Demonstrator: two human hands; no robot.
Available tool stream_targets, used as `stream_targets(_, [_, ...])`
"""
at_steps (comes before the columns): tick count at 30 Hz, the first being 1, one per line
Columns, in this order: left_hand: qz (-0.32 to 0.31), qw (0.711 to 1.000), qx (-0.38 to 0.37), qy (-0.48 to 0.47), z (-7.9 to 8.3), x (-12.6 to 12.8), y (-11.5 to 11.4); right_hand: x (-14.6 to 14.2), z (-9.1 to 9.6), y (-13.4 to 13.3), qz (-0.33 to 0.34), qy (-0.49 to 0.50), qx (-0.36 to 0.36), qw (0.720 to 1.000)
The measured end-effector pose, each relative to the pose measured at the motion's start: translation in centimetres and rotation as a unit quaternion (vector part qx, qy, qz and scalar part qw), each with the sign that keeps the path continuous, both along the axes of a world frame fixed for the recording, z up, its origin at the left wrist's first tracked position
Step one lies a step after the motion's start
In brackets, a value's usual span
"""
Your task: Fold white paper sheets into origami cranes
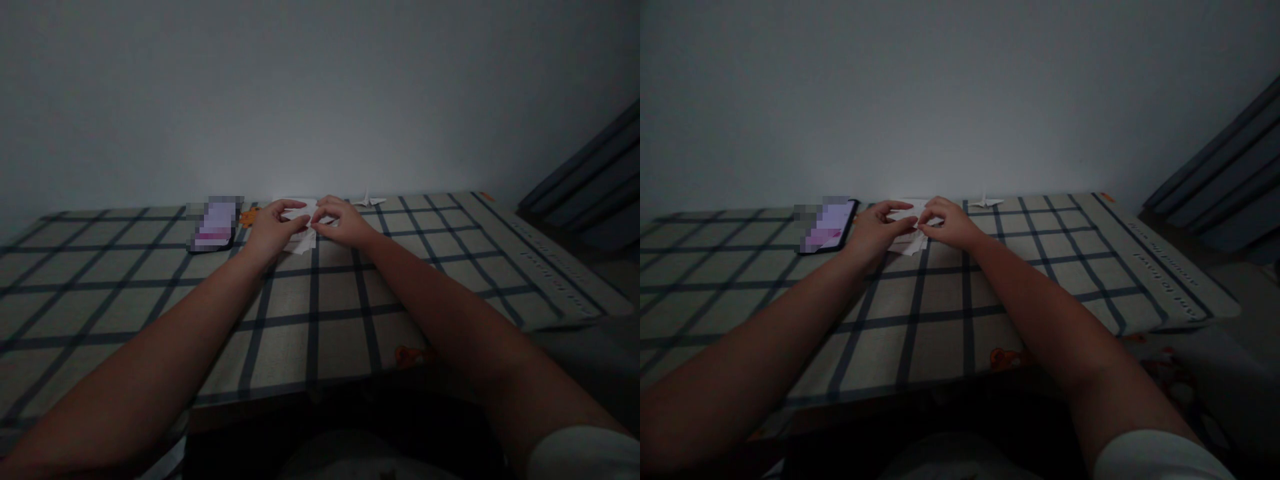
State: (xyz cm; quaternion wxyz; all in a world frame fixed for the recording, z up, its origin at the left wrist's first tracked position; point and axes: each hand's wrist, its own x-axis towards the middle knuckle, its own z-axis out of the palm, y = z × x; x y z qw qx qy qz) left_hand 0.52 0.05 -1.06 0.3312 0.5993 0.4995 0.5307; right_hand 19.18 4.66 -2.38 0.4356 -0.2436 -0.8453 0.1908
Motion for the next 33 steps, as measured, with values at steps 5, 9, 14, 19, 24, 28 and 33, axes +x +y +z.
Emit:
stream_targets(5, [-0.002,1.0,-0.002,0.008,-0.09,-0.15,0.19,-0.03,-0.19,0.32,0.001,-0.002,0.008,1.0])
stream_targets(9, [-0.014,0.999,-0.013,0.035,-0.2,-0.43,0.42,-0.01,-0.1,0.5,-0.002,-0.008,0.012,1.0])
stream_targets(14, [-0.031,0.998,-0.052,-0.022,-0.49,-0.35,0.8,0.0,0.2,0.47,-0.002,-0.015,0.004,1.0])
stream_targets(19, [-0.043,0.995,-0.053,-0.067,-0.62,-0.1,0.86,-0.15,0.31,0.47,-0.014,-0.043,-0.012,0.999])
stream_targets(24, [-0.041,0.998,-0.038,0.011,-0.25,-0.08,0.39,-0.26,0.4,0.36,-0.04,-0.044,-0.018,0.998])
stream_targets(28, [-0.03,0.999,-0.016,0.023,-0.27,-0.14,0.4,-0.38,0.45,0.2,-0.047,-0.031,-0.031,0.998])
stream_targets(33, [-0.005,1.0,-0.002,0.004,-0.29,-0.3,0.71,-0.35,0.34,0.21,-0.058,0.032,-0.08,0.995])
